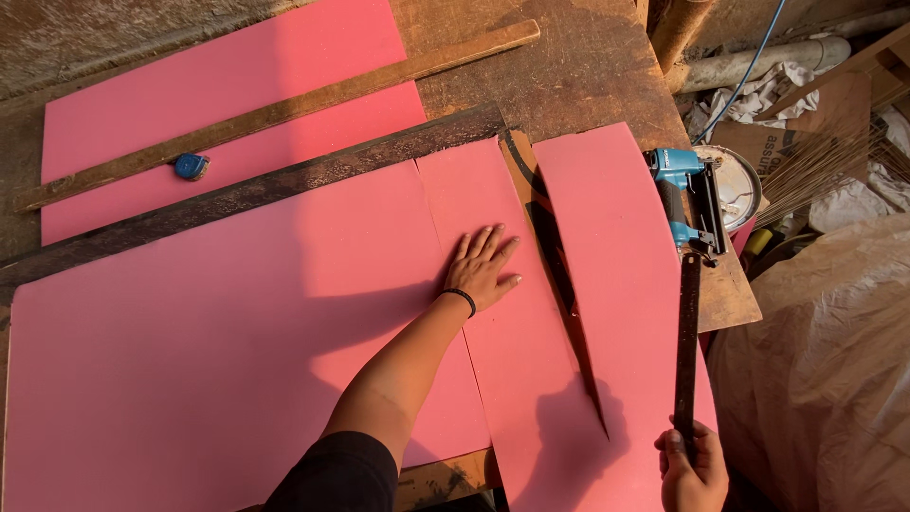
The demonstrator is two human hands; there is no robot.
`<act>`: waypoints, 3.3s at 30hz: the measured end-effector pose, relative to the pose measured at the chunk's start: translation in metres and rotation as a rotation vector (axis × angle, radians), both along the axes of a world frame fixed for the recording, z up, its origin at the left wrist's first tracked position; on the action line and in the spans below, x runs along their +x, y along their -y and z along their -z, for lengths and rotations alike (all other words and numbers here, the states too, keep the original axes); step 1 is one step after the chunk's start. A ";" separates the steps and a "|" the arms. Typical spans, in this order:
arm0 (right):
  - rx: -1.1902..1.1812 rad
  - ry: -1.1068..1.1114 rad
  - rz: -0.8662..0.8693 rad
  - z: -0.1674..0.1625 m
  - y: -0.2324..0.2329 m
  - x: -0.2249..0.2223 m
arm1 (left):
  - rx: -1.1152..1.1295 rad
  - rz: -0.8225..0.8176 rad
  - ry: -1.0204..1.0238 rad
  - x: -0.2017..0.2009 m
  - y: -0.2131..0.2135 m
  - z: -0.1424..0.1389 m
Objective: The person smooths a large pink foam sheet on a wooden workbench, then uses a long knife to cut the foam into strips and shaped pieces, tearing away cut scraps and trimming edges. They carry cut pieces across the workshop and set one piece against a wooden frame on the brick floor.
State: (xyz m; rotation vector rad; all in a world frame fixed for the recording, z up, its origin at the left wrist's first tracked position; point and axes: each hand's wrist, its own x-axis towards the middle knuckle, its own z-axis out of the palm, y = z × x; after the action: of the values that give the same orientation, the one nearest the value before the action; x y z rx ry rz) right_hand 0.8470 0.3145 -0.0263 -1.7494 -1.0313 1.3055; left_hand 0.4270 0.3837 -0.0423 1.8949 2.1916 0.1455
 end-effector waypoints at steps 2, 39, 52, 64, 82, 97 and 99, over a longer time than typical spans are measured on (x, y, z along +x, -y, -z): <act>0.013 -0.186 -0.070 -0.005 0.003 -0.023 | -0.048 -0.063 -0.013 -0.013 -0.019 -0.001; 0.694 0.773 -1.560 0.006 -0.085 -0.035 | -0.285 -0.979 0.824 0.187 0.265 0.005; 0.768 0.800 -1.614 0.004 -0.084 -0.042 | -0.276 -1.005 0.867 0.187 0.266 0.007; 0.793 0.735 -1.564 0.015 -0.063 -0.056 | -0.231 -0.987 0.874 0.184 0.268 0.006; 0.843 0.730 -1.549 0.017 -0.061 -0.054 | -0.212 -0.993 0.906 0.185 0.268 0.013; 0.883 0.795 -1.620 0.011 -0.087 -0.043 | -0.251 -0.986 0.903 0.184 0.268 0.018; 0.809 0.918 -1.636 0.004 -0.106 -0.034 | -0.258 -0.973 0.886 0.184 0.269 0.018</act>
State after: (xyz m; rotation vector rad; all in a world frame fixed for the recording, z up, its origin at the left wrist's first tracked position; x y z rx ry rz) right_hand 0.8132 0.4204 -0.0305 -0.5127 -3.2478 0.3735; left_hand 0.6107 0.1148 -0.0604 0.3331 2.0620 0.6643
